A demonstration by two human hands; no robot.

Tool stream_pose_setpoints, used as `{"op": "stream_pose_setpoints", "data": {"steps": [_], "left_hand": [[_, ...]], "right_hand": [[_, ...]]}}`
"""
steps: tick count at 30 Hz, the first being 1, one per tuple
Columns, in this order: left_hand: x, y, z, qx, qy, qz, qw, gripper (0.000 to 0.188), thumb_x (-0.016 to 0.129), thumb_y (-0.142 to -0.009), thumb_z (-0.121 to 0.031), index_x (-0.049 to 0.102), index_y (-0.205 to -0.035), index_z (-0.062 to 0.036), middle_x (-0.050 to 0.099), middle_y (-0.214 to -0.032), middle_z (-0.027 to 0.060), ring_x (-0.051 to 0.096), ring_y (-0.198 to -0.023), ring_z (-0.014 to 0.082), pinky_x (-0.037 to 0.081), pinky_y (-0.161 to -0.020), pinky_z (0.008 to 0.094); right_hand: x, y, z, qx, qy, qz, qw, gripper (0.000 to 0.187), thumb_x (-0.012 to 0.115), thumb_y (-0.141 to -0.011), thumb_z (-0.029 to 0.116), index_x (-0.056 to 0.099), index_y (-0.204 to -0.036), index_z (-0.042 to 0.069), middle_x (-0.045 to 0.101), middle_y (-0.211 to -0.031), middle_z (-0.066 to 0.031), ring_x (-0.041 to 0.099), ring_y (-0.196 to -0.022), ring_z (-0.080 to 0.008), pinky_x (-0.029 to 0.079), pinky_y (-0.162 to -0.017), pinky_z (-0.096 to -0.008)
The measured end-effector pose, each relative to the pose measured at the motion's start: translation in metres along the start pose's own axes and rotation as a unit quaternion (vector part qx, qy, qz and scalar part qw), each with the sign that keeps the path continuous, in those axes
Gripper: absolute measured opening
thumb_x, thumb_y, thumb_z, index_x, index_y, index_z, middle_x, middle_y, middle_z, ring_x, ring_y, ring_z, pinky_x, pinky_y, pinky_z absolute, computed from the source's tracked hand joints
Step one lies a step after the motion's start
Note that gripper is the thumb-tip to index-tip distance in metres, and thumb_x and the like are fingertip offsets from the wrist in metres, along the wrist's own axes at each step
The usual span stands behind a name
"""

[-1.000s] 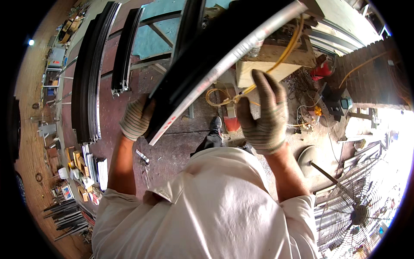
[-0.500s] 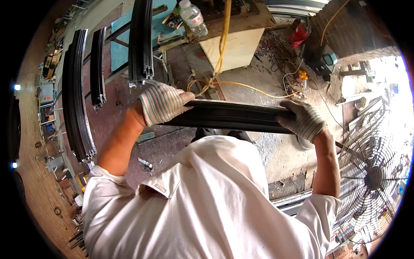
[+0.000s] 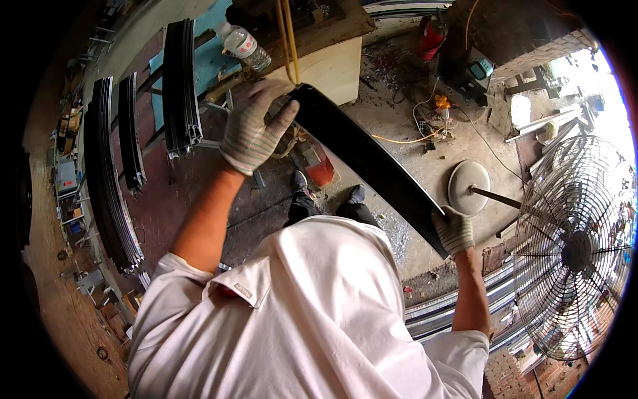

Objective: The person repeatedly picks up long black metal profiles from a workbench, inspects them, and places them into a machine. They then retrieve the profiles and stack them on the floor. The person continues this cycle of handling and stacking the metal profiles throughout the clip.

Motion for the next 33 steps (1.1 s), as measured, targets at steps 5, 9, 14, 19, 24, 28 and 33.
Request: {"op": "stream_pose_setpoints", "data": {"steps": [5, 9, 14, 19, 24, 28, 33], "left_hand": [[0.068, 0.06, 0.031, -0.252, 0.104, -0.036, 0.961, 0.034, 0.073, -0.09, -0.022, 0.058, -0.114, -0.0033, 0.062, -0.1, 0.0085, 0.061, -0.092, 0.0192, 0.053, -0.083, 0.0333], [0.156, 0.083, 0.055, -0.408, 0.425, 0.012, 0.808, 0.044, 0.074, -0.089, -0.039, 0.057, -0.115, -0.0066, 0.059, -0.102, 0.0029, 0.056, -0.092, 0.009, 0.052, -0.083, 0.0273], [0.188, 0.052, 0.056, -0.484, 0.361, 0.069, 0.794, 0.073, 0.065, -0.085, -0.064, 0.055, -0.126, -0.0045, 0.06, -0.11, 0.0049, 0.057, -0.094, 0.0143, 0.048, -0.085, 0.0281], [0.178, 0.01, 0.06, -0.484, 0.345, 0.034, 0.803, 0.061, 0.066, -0.088, -0.058, 0.06, -0.116, -0.0039, 0.061, -0.103, 0.0059, 0.054, -0.093, 0.0184, 0.045, -0.087, 0.0342], [0.174, -0.019, 0.073, -0.444, 0.316, 0.007, 0.838, 0.054, 0.063, -0.091, -0.056, 0.061, -0.105, -0.0034, 0.06, -0.097, 0.0074, 0.053, -0.089, 0.0202, 0.045, -0.086, 0.0358], [0.176, -0.024, 0.085, -0.424, 0.307, 0.002, 0.852, 0.055, 0.061, -0.091, -0.056, 0.061, -0.104, -0.0033, 0.061, -0.096, 0.0082, 0.054, -0.089, 0.0214, 0.045, -0.087, 0.0363], [0.162, -0.025, 0.061, -0.366, 0.313, 0.003, 0.877, 0.049, 0.061, -0.093, -0.052, 0.06, -0.097, -0.0029, 0.058, -0.086, 0.0065, 0.053, -0.081, 0.0201, 0.045, -0.08, 0.0365]], "right_hand": [[0.016, 0.004, -0.02, 0.015, -0.061, -0.022, 0.998, 0.021, 0.063, -0.094, 0.024, 0.065, -0.09, 0.003, 0.055, -0.067, -0.0022, 0.044, -0.066, -0.0088, 0.043, -0.061, -0.0294], [0.023, 0.005, -0.011, 0.025, -0.075, -0.073, 0.994, 0.023, 0.061, -0.095, 0.025, 0.065, -0.091, 0.003, 0.054, -0.066, -0.0066, 0.044, -0.065, -0.0107, 0.044, -0.062, -0.0317], [0.039, -0.007, -0.013, 0.017, -0.105, -0.079, 0.991, 0.025, 0.061, -0.096, 0.027, 0.067, -0.099, 0.003, 0.06, -0.07, -0.0097, 0.051, -0.065, -0.0132, 0.047, -0.065, -0.0319], [0.043, -0.017, 0.005, -0.018, -0.177, -0.07, 0.981, 0.029, 0.06, -0.097, 0.028, 0.064, -0.11, 0.002, 0.062, -0.077, -0.0062, 0.052, -0.071, -0.0101, 0.049, -0.07, -0.0289], [0.026, -0.021, 0.043, -0.048, -0.179, -0.066, 0.981, 0.036, 0.061, -0.097, 0.026, 0.061, -0.121, -0.001, 0.063, -0.089, -0.0024, 0.054, -0.083, -0.0094, 0.049, -0.078, -0.0274], [0.027, -0.029, 0.045, -0.051, -0.223, -0.064, 0.971, 0.039, 0.06, -0.097, 0.028, 0.059, -0.122, -0.001, 0.063, -0.091, -0.0038, 0.055, -0.085, -0.0107, 0.049, -0.08, -0.0272], [0.061, -0.038, -0.01, -0.011, -0.357, -0.006, 0.934, 0.046, 0.065, -0.095, 0.036, 0.059, -0.123, 0.0, 0.057, -0.086, 0.0029, 0.05, -0.08, -0.006, 0.046, -0.074, -0.0222]]}}
Point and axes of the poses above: each hand's wrist, its own y-axis away from the middle knuckle, its own x-axis out of the palm, z = x × y, the point moved 7 cm from there along -y, towards the middle knuckle
